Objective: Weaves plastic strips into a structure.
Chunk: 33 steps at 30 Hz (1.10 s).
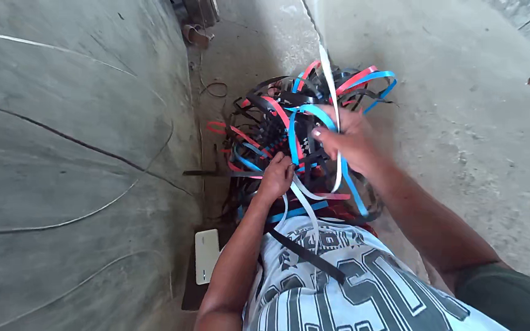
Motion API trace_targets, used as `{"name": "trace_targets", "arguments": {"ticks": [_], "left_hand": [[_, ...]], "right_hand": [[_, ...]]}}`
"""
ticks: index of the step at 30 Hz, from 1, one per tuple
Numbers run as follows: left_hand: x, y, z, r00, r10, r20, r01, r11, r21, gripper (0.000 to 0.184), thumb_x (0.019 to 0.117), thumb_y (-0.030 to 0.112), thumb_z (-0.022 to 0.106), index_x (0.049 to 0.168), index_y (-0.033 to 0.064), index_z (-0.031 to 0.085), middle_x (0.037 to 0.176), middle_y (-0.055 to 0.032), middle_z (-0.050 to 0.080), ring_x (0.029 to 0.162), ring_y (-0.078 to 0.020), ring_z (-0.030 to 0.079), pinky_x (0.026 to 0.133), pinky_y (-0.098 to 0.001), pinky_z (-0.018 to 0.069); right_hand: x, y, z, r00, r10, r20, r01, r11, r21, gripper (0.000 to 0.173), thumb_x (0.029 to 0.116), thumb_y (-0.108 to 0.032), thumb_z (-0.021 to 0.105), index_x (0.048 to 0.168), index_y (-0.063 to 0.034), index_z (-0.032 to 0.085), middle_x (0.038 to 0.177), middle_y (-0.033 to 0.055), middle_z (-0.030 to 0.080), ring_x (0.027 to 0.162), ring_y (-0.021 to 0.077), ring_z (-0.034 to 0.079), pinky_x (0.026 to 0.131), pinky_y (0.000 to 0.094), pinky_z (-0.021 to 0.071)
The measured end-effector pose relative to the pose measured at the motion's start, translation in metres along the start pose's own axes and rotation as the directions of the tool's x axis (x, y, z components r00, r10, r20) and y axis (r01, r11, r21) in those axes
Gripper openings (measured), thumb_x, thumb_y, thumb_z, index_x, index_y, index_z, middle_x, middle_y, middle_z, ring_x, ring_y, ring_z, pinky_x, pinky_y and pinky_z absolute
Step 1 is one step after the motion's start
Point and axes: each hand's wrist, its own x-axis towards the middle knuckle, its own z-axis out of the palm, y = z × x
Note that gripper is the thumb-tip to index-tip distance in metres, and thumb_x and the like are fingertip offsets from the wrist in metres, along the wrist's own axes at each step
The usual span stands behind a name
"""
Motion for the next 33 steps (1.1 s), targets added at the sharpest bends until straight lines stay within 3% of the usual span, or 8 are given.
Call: {"name": "trace_targets", "arguments": {"ticks": [4, 10, 13, 19, 22, 25, 28, 33], "left_hand": [[-0.003, -0.003, 0.0, 0.998, 0.05, -0.029, -0.053, 0.993, -0.105, 0.018, 0.1005, 0.006, 0.059, 0.091, -0.0061, 0.068, 0.099, -0.0194, 0.063, 0.088, -0.0284, 0.065, 0.083, -0.0441, 0.0566], [-0.003, -0.005, -0.009, 0.998, -0.05, 0.041, 0.061, 0.938, -0.342, 0.025, 0.1052, 0.008, 0.051, 0.112, -0.0012, 0.073, 0.111, -0.0129, 0.069, 0.1, -0.0187, 0.065, 0.091, -0.041, 0.0538], [-0.001, -0.002, -0.013, 0.986, -0.124, 0.108, 0.155, 0.922, -0.356, 0.025, 0.1022, 0.018, 0.065, 0.12, 0.0018, 0.07, 0.111, -0.0126, 0.073, 0.103, -0.0195, 0.069, 0.096, -0.0464, 0.054], [-0.005, -0.006, -0.001, 0.981, -0.168, -0.095, 0.117, 0.911, -0.395, 0.013, 0.0997, 0.011, 0.067, 0.097, 0.0008, 0.075, 0.089, -0.0052, 0.073, 0.08, -0.0063, 0.066, 0.079, -0.0311, 0.0557], [-0.004, -0.004, 0.001, 0.971, -0.199, -0.129, 0.133, 0.907, -0.401, 0.014, 0.1004, 0.013, 0.067, 0.094, 0.0036, 0.076, 0.086, -0.0032, 0.073, 0.076, -0.0065, 0.065, 0.076, -0.032, 0.0554], [-0.005, 0.0, 0.002, 0.985, -0.15, -0.087, 0.11, 0.929, -0.354, 0.015, 0.1003, 0.013, 0.066, 0.1, 0.0024, 0.077, 0.096, -0.0079, 0.075, 0.088, -0.0136, 0.069, 0.086, -0.0399, 0.0558], [-0.01, -0.004, 0.003, 1.0, -0.017, -0.009, 0.014, 0.967, -0.256, 0.023, 0.1014, 0.02, 0.064, 0.102, 0.0012, 0.078, 0.106, -0.0128, 0.077, 0.101, -0.0228, 0.073, 0.095, -0.0479, 0.0556], [-0.008, -0.007, 0.006, 0.992, -0.062, -0.113, 0.035, 0.972, -0.23, 0.029, 0.1026, 0.024, 0.059, 0.098, 0.0024, 0.078, 0.096, -0.0112, 0.077, 0.091, -0.0207, 0.074, 0.086, -0.0464, 0.0574]], "right_hand": [[0.001, 0.069, 0.028, 0.899, 0.427, 0.099, -0.377, 0.867, -0.326, 0.038, 0.1055, -0.021, 0.058, 0.14, -0.0048, 0.056, 0.084, 0.0142, 0.064, 0.062, 0.02, 0.058, 0.062, 0.0382, 0.0525], [-0.048, 0.112, 0.063, 0.97, -0.037, -0.24, 0.019, 0.997, -0.077, 0.016, 0.0932, -0.013, 0.07, 0.096, 0.0032, 0.071, 0.086, 0.0065, 0.071, 0.081, 0.005, 0.066, 0.079, 0.0254, 0.0568], [-0.054, 0.126, 0.064, 0.989, 0.067, -0.133, -0.077, 0.994, -0.071, 0.023, 0.096, -0.018, 0.068, 0.098, 0.0039, 0.073, 0.094, 0.0096, 0.071, 0.087, 0.0057, 0.065, 0.083, 0.0245, 0.0538], [-0.058, 0.073, 0.055, 0.977, 0.043, -0.207, 0.0, 0.979, 0.202, 0.01, 0.0991, -0.006, 0.055, 0.1, -0.0042, 0.065, 0.085, -0.004, 0.071, 0.08, 0.0031, 0.068, 0.078, 0.025, 0.0581], [-0.063, 0.091, 0.054, 0.95, 0.289, -0.121, -0.28, 0.956, 0.084, 0.031, 0.102, -0.013, 0.055, 0.128, 0.0021, 0.063, 0.119, 0.0124, 0.069, 0.105, 0.0138, 0.066, 0.093, 0.0326, 0.0549], [-0.062, 0.09, 0.053, 0.875, 0.484, 0.003, -0.482, 0.872, 0.087, 0.026, 0.1024, -0.015, 0.058, 0.122, 0.0012, 0.063, 0.097, 0.0059, 0.067, 0.086, 0.0093, 0.064, 0.081, 0.0288, 0.0541], [-0.042, 0.052, 0.041, 0.928, 0.37, -0.05, -0.347, 0.904, 0.248, 0.014, 0.1021, -0.011, 0.056, 0.095, -0.0034, 0.066, 0.065, -0.0073, 0.052, 0.058, 0.002, 0.049, 0.062, 0.0214, 0.0466], [-0.01, -0.005, 0.013, 0.993, -0.059, -0.106, 0.077, 0.981, 0.176, 0.029, 0.093, -0.002, 0.063, 0.121, -0.009, 0.067, 0.091, -0.006, 0.07, 0.065, -0.0015, 0.057, 0.061, 0.0166, 0.0515]]}}
